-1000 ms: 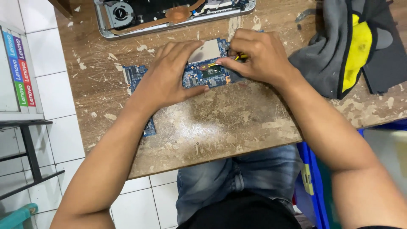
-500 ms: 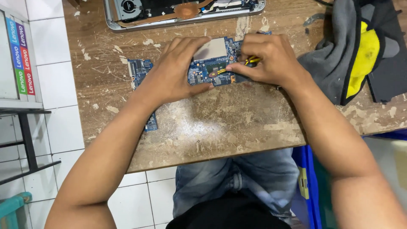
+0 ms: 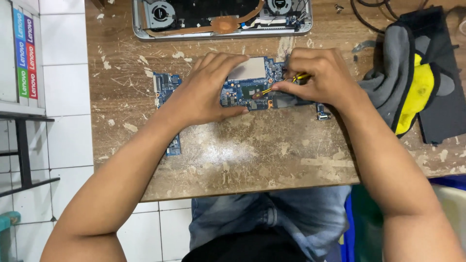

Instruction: Disassembling a laptop motherboard by removing screws with a screwdriver and disconnecting internal ribbon cables by hand.

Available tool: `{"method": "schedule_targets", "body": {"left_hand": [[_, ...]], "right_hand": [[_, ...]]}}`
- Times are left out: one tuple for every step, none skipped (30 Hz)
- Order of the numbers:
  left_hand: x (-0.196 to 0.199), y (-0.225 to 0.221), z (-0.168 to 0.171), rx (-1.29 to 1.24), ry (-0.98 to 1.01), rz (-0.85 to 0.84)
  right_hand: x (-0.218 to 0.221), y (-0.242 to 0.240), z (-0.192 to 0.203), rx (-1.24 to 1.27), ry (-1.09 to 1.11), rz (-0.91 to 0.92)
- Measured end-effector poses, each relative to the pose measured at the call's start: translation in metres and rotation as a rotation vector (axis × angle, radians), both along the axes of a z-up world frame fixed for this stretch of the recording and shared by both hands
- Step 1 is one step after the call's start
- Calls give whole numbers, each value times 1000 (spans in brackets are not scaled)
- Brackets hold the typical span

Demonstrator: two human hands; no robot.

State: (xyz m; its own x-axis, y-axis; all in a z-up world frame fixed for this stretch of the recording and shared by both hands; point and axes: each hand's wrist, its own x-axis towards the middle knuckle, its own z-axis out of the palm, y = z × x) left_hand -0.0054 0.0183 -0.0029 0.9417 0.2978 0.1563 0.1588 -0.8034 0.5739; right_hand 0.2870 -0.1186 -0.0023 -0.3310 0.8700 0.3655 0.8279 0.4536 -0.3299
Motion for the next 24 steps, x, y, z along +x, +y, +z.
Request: {"method": "schedule_targets", "body": {"left_hand": [[0,0,-1,-1,-1,9],[0,-1,-2,6,-7,7],[0,-1,-2,15,-12,6],[0,1,-2,16,-12,16],[0,1,-2,18,-7,15],[1,0,-3,19,-2,15],[1,1,-3,26,-5,23],[2,2,-3,29,0,23],[1,-1,-5,23,8,25],[3,0,-5,20,6,34],[2,0,-6,26,-4,27],[2,1,-6,32,-15,21],[2,1,-6,30,-15,29],[2,1,-5,19,-7,26],[2,1,-4,10,-1,21],[3,2,-4,9,-4,28],[3,2,-4,6,-3,23],[3,2,-3,3,-2,18],[3,2,-3,3,-4,17],[4,2,-2,-8,22,22],[4,2,-1,-19,50,26],[4,2,-1,-18,50,25],[4,2,-2,1,51,17],[4,3,-2,19,53,8]], "right_hand": [[3,2,1,-1,-1,9],[6,4,1,-8,-4,23],[9,7,2,-13,-6,38],[16,10,1,-12,-6,47],[22,11,0,-6,-24,60],[29,12,-2,1,-43,72],[30,13,-2,7,-46,80],[32,14,-2,17,-42,83],[33,12,-4,17,-35,87],[32,10,-4,15,-36,96],[29,9,-4,31,-70,73],[26,8,-5,48,-104,51],[20,6,-2,46,-105,59],[15,4,2,44,-68,50],[9,2,5,43,-35,39],[16,1,1,43,-38,45],[22,-2,-3,112,-127,-44],[29,-4,-8,181,-216,-133],[31,-4,-8,181,-218,-133],[33,-4,-8,199,-179,-119],[35,-3,-8,218,-139,-105],[32,-3,-5,219,-140,-106],[28,-3,-3,206,-93,-62],[24,-2,-1,192,-46,-18]]}}
